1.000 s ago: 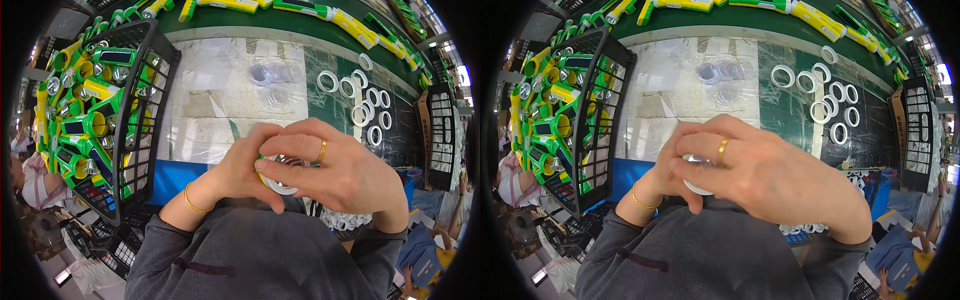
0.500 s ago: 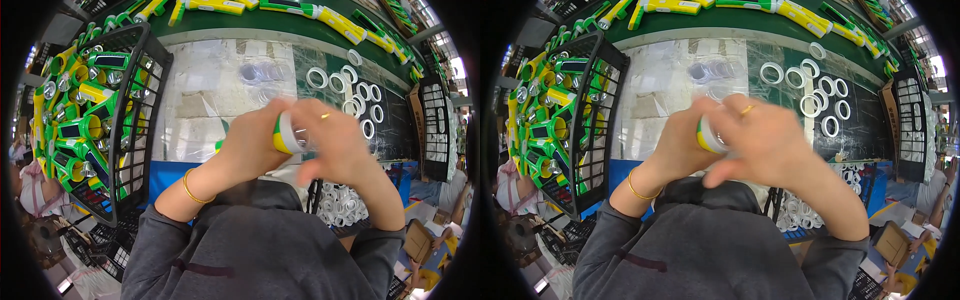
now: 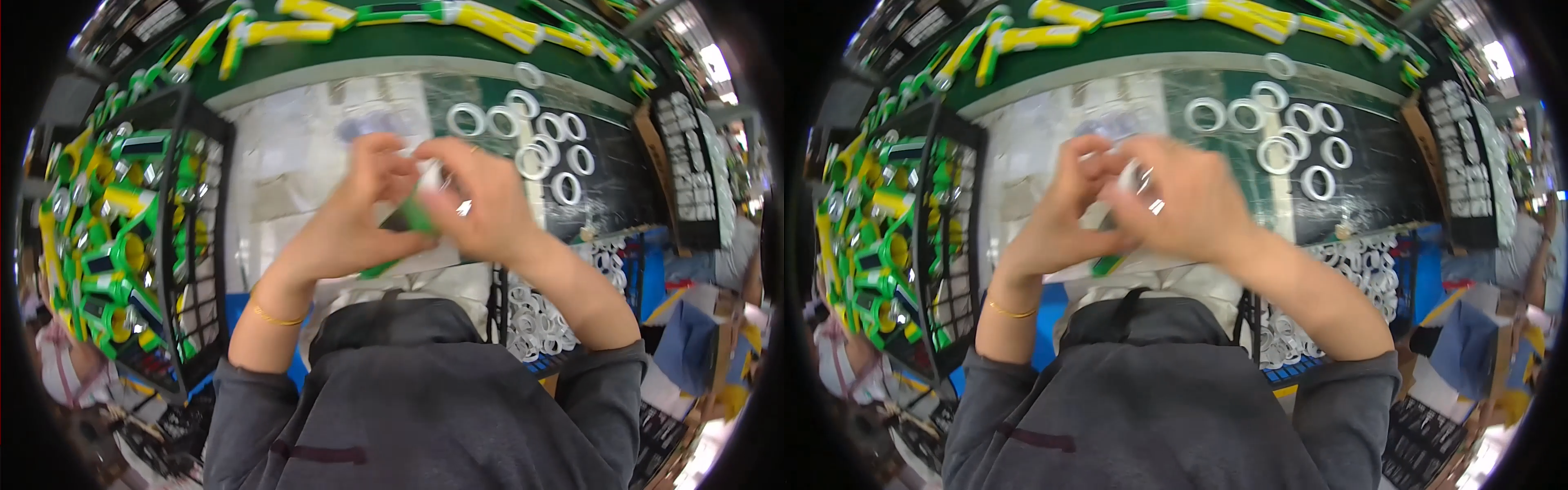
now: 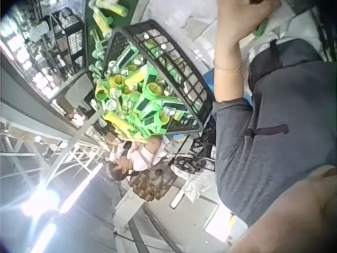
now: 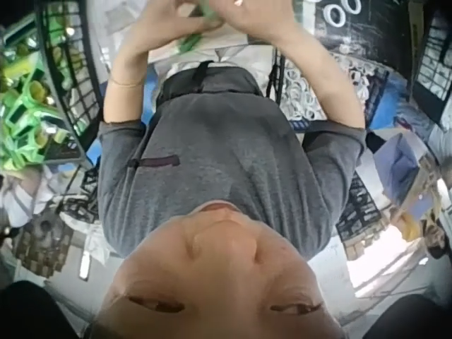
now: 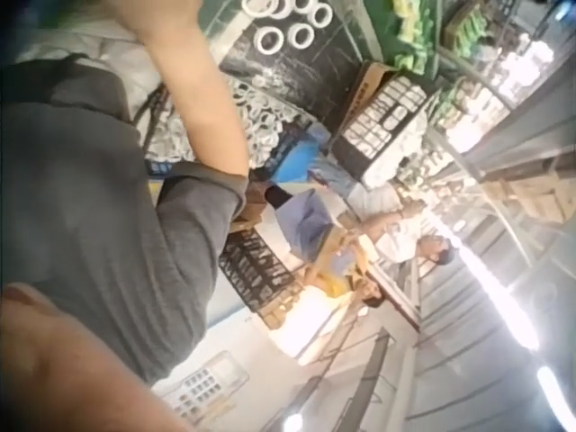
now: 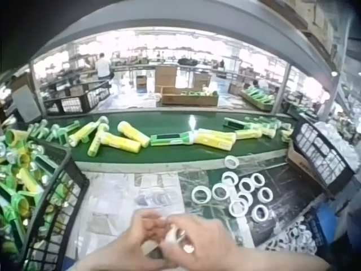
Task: Assembling solar-powered flashlight components by inserting lenses and screwing on front caps.
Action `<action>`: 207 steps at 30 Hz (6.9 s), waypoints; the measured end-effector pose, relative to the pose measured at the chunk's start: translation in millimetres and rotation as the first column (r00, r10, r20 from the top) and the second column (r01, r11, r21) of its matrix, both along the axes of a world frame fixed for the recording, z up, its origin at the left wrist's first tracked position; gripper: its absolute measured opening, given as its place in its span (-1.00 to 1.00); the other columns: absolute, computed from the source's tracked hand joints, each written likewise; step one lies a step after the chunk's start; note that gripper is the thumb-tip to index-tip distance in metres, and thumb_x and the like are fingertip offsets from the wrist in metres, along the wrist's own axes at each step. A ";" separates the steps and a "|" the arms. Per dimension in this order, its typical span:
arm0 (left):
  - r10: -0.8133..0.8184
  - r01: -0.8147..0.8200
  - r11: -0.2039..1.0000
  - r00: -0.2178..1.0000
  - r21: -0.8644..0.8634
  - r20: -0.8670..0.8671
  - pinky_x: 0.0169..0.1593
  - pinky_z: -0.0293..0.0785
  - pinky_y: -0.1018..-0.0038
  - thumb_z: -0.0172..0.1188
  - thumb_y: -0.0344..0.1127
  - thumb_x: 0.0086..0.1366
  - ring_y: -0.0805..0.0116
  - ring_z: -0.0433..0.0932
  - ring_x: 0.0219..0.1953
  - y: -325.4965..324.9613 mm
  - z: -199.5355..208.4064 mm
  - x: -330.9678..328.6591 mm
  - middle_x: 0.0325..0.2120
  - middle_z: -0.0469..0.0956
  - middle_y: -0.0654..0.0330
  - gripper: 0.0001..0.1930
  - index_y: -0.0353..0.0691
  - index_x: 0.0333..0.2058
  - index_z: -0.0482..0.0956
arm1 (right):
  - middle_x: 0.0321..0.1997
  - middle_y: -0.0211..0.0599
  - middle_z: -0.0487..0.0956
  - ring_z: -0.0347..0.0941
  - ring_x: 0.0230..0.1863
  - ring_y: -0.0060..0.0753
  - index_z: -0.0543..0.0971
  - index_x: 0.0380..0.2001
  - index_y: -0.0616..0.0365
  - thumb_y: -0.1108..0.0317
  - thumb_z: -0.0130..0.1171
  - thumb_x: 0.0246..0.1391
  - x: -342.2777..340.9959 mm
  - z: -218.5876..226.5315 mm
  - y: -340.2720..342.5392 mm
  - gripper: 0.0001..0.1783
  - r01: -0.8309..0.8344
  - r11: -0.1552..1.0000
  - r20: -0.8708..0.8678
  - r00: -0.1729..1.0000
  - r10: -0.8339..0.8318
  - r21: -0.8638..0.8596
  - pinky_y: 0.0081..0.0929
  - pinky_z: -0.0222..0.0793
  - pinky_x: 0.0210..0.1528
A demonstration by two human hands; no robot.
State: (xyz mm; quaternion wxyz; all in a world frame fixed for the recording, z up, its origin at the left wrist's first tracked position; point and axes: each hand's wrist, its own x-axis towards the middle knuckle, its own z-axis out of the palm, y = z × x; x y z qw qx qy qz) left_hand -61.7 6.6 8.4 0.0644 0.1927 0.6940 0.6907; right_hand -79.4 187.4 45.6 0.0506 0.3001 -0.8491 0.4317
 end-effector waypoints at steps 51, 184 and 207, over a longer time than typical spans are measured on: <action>0.058 -0.009 0.965 0.982 -0.263 0.177 -0.39 0.47 0.27 0.28 -0.25 0.00 0.10 0.58 -0.48 18.0 -9.4 -34.1 -0.56 0.57 -0.01 -0.74 -0.30 -0.40 0.51 | -0.44 0.02 0.58 0.53 -0.49 -0.03 0.51 -0.10 0.18 -0.19 -0.41 0.27 -74.3 19.9 -0.1 -0.31 -0.041 0.784 0.007 0.999 0.047 0.619 -0.27 0.43 -0.48; 0.098 -0.121 0.910 0.992 -0.397 -0.078 -0.38 0.45 0.45 0.36 -0.40 -0.17 0.42 0.53 -0.48 24.3 29.9 -11.7 -0.49 0.59 0.12 -0.68 -0.29 -0.36 0.53 | -0.46 -0.04 0.51 0.48 -0.52 -0.07 0.44 -0.48 0.21 0.01 0.00 0.11 -22.9 36.5 -12.6 -0.58 0.090 0.887 -0.271 0.962 0.040 0.452 -0.22 0.34 -0.55; 0.284 -0.400 0.592 0.916 -0.700 -0.283 -0.28 0.50 0.26 0.39 -0.26 -0.15 0.01 0.60 -0.37 17.1 34.3 -25.6 -0.44 0.61 0.01 -0.56 -0.22 -0.24 0.53 | -0.18 -0.28 0.51 0.47 -0.40 -0.51 0.40 0.12 0.16 -0.43 -0.51 0.16 -41.9 38.9 17.2 -0.07 0.067 0.998 0.654 0.755 -0.050 -0.002 -0.68 0.28 -0.54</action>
